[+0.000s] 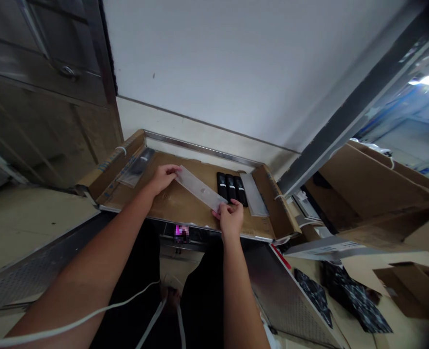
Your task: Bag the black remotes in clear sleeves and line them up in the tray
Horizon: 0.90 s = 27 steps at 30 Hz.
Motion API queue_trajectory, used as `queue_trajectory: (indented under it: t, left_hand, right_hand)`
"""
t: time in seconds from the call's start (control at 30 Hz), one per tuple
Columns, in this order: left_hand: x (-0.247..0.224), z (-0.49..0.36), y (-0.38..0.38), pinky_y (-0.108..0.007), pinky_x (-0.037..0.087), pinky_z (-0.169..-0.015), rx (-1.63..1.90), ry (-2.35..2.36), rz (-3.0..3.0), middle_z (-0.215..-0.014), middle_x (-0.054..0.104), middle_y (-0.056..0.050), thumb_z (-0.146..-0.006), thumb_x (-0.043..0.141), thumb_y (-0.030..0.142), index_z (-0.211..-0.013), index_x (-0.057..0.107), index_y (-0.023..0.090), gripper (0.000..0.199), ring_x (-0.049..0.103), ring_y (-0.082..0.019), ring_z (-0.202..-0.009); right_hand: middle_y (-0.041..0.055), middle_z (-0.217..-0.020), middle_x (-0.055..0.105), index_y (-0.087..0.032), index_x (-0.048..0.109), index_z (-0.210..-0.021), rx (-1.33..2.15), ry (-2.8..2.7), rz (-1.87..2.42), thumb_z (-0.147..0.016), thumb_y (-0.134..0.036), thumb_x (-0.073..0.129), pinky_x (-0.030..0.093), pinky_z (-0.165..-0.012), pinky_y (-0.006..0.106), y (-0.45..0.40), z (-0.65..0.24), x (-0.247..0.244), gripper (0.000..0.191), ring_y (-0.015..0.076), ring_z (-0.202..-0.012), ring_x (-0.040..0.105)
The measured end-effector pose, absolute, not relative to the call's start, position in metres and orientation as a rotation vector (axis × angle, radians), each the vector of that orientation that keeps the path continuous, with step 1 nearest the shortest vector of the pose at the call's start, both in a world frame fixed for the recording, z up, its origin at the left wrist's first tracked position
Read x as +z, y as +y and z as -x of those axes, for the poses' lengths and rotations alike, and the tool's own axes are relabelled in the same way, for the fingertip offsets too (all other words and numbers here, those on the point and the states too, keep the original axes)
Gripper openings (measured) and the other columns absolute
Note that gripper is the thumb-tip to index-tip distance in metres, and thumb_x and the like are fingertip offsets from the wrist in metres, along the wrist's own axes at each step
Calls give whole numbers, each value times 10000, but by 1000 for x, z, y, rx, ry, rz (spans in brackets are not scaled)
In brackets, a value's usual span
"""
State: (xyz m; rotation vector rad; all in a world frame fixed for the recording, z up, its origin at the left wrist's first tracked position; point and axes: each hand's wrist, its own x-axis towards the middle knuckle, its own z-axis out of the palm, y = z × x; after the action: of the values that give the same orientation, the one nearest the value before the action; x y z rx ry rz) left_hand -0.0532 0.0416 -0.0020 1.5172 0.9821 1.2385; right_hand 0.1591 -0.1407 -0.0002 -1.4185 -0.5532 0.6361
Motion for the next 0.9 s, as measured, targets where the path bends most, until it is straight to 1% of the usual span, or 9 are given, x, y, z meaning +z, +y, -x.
queue_trajectory:
  t: [0.17, 0.27, 0.37, 0.47, 0.57, 0.67, 0.73, 0.83, 0.9]
  left_hand:
    - [0, 54, 41, -402, 529, -913, 1232, 985, -1552, -985, 772, -61, -666, 611, 91, -880, 781, 234, 308, 693, -228, -934]
    - [2, 54, 40, -396, 524, -905, 1240, 994, -1531, -989, 771, -67, -707, 647, 149, -879, 783, 229, 234, 691, -232, -935]
    - [2, 55, 40, -388, 520, -890, 1282, 1022, -1518, -950, 772, -68, -742, 680, 228, -853, 780, 227, 149, 687, -234, -904]
    - [0, 55, 41, -368, 518, -874, 1292, 1053, -1495, -934, 769, -58, -741, 669, 206, -844, 776, 230, 150, 687, -218, -877]
    - [-2, 56, 43, -364, 521, -862, 1295, 1078, -1467, -949, 766, -45, -743, 641, 187, -849, 768, 239, 174, 685, -211, -880]
    - [-4, 56, 45, -355, 527, -835, 1304, 1058, -1462, -961, 758, -54, -744, 643, 205, -874, 763, 230, 179, 678, -204, -862]
    - [-6, 56, 47, -347, 529, -793, 1347, 1067, -1456, -922, 745, -65, -749, 640, 217, -910, 757, 215, 199, 668, -197, -812]
    - [-8, 56, 50, -331, 524, -704, 1432, 1097, -1399, -835, 708, -61, -754, 625, 226, -937, 734, 201, 215, 639, -184, -729]
    - [-8, 55, 50, -309, 515, -663, 1443, 1092, -1371, -808, 687, -53, -747, 619, 224, -903, 718, 201, 186, 622, -173, -707]
  right_hand:
    - [-73, -761, 548, -255, 439, -1106, 612, -551, 1346, -665, -320, 711, 657, -612, 375, -144, -160, -2, 523, 162, -733, 640]
    - [-63, -796, 568, -260, 446, -1050, 616, -581, 1321, -678, -336, 706, 658, -616, 377, -145, -160, -2, 460, 144, -730, 624]
    - [-48, -807, 570, -234, 501, -941, 634, -613, 1312, -695, -363, 694, 657, -615, 364, -146, -160, -3, 339, 123, -709, 593]
    - [-30, -783, 565, -194, 590, -849, 676, -626, 1335, -689, -364, 690, 656, -635, 351, -145, -162, -3, 254, 119, -704, 574]
    - [-15, -776, 583, -165, 663, -864, 718, -602, 1342, -672, -360, 702, 656, -642, 354, -145, -163, -2, 276, 130, -713, 581]
    - [-17, -740, 585, -147, 690, -887, 750, -573, 1321, -654, -354, 732, 658, -655, 366, -145, -161, 0, 314, 134, -705, 593]
    - [-8, -752, 608, -138, 695, -905, 742, -541, 1288, -643, -355, 756, 659, -694, 381, -145, -161, -1, 346, 148, -735, 621]
    - [29, -866, 662, -136, 685, -948, 602, -437, 1218, -635, -371, 778, 649, -792, 404, -148, -169, -5, 403, 179, -835, 666]
    - [38, -921, 665, -144, 667, -973, 435, -347, 1191, -638, -389, 780, 632, -855, 414, -153, -183, -9, 430, 190, -877, 678]
